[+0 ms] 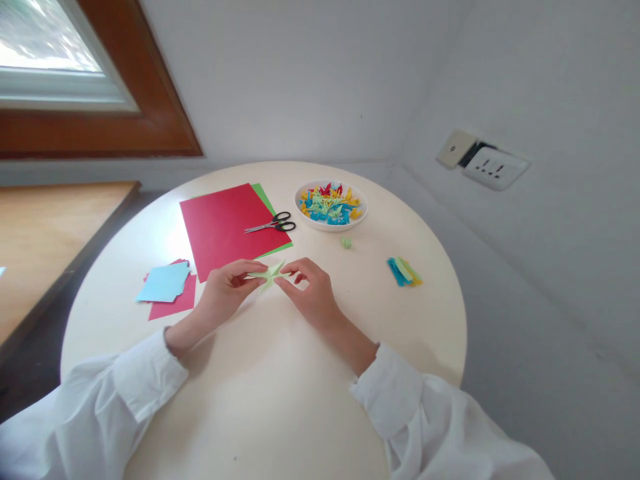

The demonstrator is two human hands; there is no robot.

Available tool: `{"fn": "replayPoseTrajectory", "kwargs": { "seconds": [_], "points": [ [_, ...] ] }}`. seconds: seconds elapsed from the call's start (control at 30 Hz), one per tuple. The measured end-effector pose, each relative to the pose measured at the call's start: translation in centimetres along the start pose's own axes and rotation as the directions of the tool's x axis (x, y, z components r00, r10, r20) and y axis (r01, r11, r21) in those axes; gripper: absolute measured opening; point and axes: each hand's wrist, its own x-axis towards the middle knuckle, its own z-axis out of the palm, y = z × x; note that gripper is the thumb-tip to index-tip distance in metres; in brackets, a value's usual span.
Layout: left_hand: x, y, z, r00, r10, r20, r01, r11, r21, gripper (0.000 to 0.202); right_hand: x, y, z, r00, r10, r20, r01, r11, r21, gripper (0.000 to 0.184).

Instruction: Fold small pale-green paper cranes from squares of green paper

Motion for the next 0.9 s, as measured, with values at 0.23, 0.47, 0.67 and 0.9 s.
{"fn": "replayPoseTrajectory", "kwargs": {
  "seconds": [0.23, 0.47, 0.67, 0.9],
  "points": [
    [0.02, 0.11, 0.00, 0.996, 0.089, 0.027, -0.090, 0.995, 0.038, 0.009, -0.01, 0.14, 0.19, 0.999, -0.007, 0.051, 0.008, 1.000, -0.028, 0.006],
    [0.20, -0.44, 0.27, 0.992, 0.118, 0.048, -0.121, 0.991, 0.052, 0.011, 0.17, 0.38, 0.40, 0.993, -0.105, 0.045, 0.110, 0.987, -0.120, 0.008],
    [0.30, -0.55, 0.42, 0.987, 0.142, 0.071, -0.148, 0.985, 0.091, 0.011, 0.14, 0.39, 0.66, 0.989, -0.135, 0.058, 0.143, 0.977, -0.160, 0.009],
    [0.36, -0.42, 0.48, 0.978, 0.190, 0.085, -0.204, 0.957, 0.207, 0.013, 0.28, 0.64, 0.95, 0.988, -0.138, 0.073, 0.148, 0.978, -0.147, 0.009]
  ]
}}
